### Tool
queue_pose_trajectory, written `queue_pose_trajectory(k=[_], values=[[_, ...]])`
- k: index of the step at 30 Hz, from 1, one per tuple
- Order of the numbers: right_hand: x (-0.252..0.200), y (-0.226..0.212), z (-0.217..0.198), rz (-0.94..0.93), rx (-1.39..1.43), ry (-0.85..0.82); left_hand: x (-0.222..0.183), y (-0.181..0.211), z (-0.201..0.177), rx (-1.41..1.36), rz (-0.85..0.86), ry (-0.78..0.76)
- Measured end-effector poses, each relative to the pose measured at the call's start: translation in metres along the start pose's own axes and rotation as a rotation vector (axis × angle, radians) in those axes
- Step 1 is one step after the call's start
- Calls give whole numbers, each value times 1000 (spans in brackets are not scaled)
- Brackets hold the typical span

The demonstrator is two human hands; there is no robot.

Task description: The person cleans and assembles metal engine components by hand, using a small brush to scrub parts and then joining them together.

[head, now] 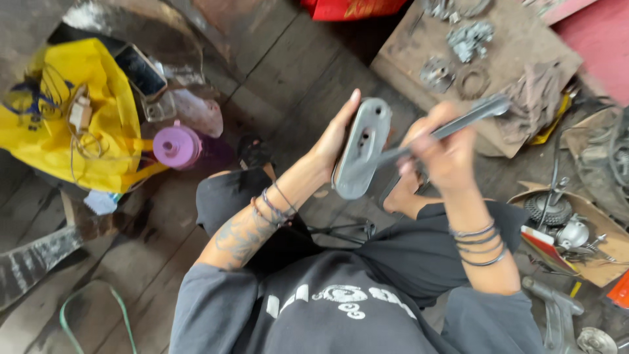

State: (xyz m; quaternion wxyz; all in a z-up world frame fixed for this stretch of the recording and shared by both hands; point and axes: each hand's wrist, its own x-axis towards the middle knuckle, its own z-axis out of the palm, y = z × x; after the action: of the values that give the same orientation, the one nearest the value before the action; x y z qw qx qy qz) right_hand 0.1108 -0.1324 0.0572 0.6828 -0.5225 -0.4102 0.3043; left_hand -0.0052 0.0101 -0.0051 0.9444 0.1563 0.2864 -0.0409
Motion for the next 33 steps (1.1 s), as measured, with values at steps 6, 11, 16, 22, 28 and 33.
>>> queue_pose_trajectory(k=[6, 11, 16, 22, 28, 33], values=[[-9, 15, 11, 108, 211, -99, -16, 13, 1, -2, 9, 32], [-4, 9, 0, 223, 78, 42, -31, 19, -9, -59, -5, 36], [-20, 48, 0, 294, 275, 12, -33, 16, -22, -89, 32, 135], [-6, 32, -11, 269, 269, 35, -29, 13, -17, -124, 60, 33], [-9, 37, -9, 284, 283, 18, -26, 6, -16, -139, 54, 28], [-7, 32, -12, 255, 231, 32, -15, 3, -8, -118, 36, 105]])
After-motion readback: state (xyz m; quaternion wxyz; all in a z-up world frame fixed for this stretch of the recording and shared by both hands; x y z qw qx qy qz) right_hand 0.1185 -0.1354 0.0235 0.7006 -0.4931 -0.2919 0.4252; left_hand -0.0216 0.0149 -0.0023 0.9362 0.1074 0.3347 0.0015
